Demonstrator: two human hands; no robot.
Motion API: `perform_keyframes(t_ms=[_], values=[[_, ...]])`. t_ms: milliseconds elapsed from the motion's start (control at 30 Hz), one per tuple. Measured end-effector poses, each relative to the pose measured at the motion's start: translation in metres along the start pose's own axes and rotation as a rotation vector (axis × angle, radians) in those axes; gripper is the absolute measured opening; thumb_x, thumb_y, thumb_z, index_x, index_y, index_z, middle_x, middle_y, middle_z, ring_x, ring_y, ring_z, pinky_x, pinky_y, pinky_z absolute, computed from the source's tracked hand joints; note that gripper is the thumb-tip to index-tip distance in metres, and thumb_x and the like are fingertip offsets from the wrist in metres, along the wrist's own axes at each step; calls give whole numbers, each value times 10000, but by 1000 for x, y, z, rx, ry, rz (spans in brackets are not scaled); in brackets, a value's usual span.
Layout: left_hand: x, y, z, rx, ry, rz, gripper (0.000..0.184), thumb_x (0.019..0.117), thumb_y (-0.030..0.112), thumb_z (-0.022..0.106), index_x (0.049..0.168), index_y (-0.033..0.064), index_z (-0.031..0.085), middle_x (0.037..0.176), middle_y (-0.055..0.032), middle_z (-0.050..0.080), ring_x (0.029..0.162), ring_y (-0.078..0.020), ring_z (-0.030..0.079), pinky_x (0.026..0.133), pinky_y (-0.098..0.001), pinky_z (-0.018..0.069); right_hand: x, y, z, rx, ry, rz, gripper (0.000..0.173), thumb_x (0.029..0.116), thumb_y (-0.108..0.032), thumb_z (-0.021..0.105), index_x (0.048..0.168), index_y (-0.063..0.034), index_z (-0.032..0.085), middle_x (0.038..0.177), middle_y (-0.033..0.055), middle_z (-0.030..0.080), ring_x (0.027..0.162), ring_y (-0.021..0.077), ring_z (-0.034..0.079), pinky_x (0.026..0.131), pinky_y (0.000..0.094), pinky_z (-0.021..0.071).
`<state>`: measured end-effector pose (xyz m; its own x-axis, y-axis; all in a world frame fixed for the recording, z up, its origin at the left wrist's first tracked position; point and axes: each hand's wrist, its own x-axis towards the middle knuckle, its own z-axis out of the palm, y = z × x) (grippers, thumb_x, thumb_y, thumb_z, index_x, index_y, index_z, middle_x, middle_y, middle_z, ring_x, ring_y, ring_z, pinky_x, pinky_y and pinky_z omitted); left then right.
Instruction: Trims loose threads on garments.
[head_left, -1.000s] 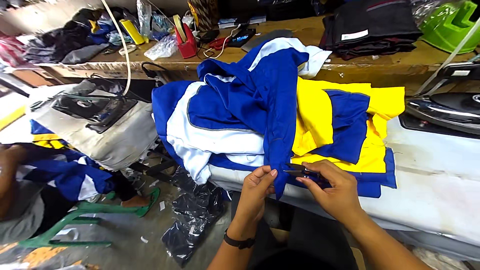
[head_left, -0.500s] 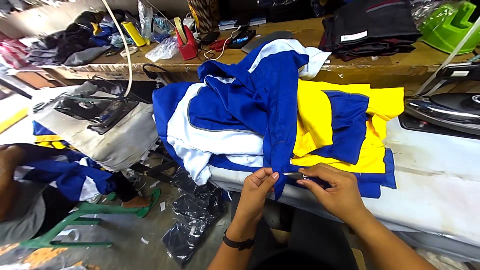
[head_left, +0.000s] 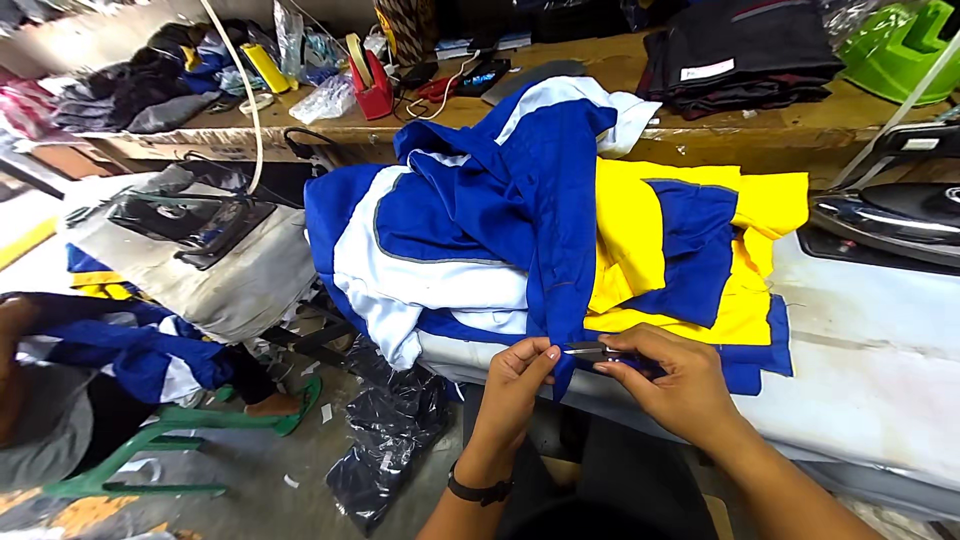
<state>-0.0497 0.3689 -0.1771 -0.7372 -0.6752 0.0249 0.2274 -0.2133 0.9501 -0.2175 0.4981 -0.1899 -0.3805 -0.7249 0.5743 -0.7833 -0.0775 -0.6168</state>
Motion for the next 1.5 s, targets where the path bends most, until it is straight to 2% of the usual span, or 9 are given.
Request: perform_keyframes(t_ms=[167, 300, 467, 633, 833, 1000, 1167, 1367, 1500], values=[[1, -2, -2, 9, 9, -9, 186, 1001, 27, 532, 963, 12, 713, 864, -16, 720, 777, -58, 677, 733, -229, 569, -1, 1, -1, 17, -4, 5, 272, 961, -377, 673, 982, -137, 800, 894, -23, 754, 753, 26, 650, 644, 216, 501], [2, -5, 0, -14, 22, -52, 132, 992, 46, 567, 1004, 11, 694, 866, -17, 724, 777, -65, 682, 726, -229, 567, -2, -5, -3, 458, -37, 186, 274, 907, -259, 741, 1078, -50, 690, 890, -72, 677, 729, -63, 572, 625, 88, 466], [0, -18, 6, 103, -17, -60, 116, 918, 5, 668, 1028, -11, 701, 831, 5, 722, 749, -41, 671, 730, -211, 563, -18, -6, -1, 871, -280, 388, 433, 1071, -488, 455, 1164, -121, 664, 728, -152, 488, 566, -60, 417, 497, 107, 342], [6, -42, 15, 443, 40, 152, 274, 889, 189, 732, 1085, 3, 688, 998, -21, 676, 796, -33, 612, 664, -174, 503, -32, -8, 6, 1097, -339, 623, 428, 1092, -492, 346, 958, -176, 602, 680, -125, 454, 519, -29, 408, 480, 127, 356], [21, -56, 18, 960, 146, 275, 207, 874, 298, 734, 893, 93, 754, 737, 51, 631, 629, -51, 539, 616, -273, 440, -39, -10, 6, 1297, -263, 700, 473, 1079, -547, 348, 883, -174, 564, 625, -104, 447, 436, -22, 390, 407, 130, 356], [16, -56, 19, 545, 114, 403, 142, 920, 52, 623, 901, -27, 740, 928, -61, 726, 869, -43, 673, 787, -197, 556, -40, -5, 7, 1279, -317, 684, 447, 1076, -535, 398, 863, -179, 564, 622, -114, 438, 433, -41, 373, 400, 107, 327], [4, -35, 27, 148, 51, 215, 123, 960, 25, 584, 982, -24, 695, 872, -1, 714, 811, -39, 672, 787, -223, 566, -35, -7, 16, 1278, -368, 654, 421, 1076, -507, 435, 845, -182, 569, 604, -125, 438, 431, -53, 379, 399, 103, 324], [3, -35, 27, 166, 100, 196, 74, 939, 15, 652, 973, -34, 696, 911, -36, 708, 783, -45, 663, 704, -198, 563, -33, -7, 13, 1293, -407, 646, 413, 1077, -488, 444, 830, -183, 575, 588, -125, 417, 426, -55, 368, 393, 100, 305], [2, -38, 22, 179, 61, 241, 131, 971, 34, 608, 955, -26, 724, 994, -42, 705, 896, -53, 667, 782, -210, 566, -34, -8, 8, 1322, -439, 667, 415, 1073, -487, 455, 830, -175, 580, 585, -122, 416, 416, -58, 360, 379, 98, 294]])
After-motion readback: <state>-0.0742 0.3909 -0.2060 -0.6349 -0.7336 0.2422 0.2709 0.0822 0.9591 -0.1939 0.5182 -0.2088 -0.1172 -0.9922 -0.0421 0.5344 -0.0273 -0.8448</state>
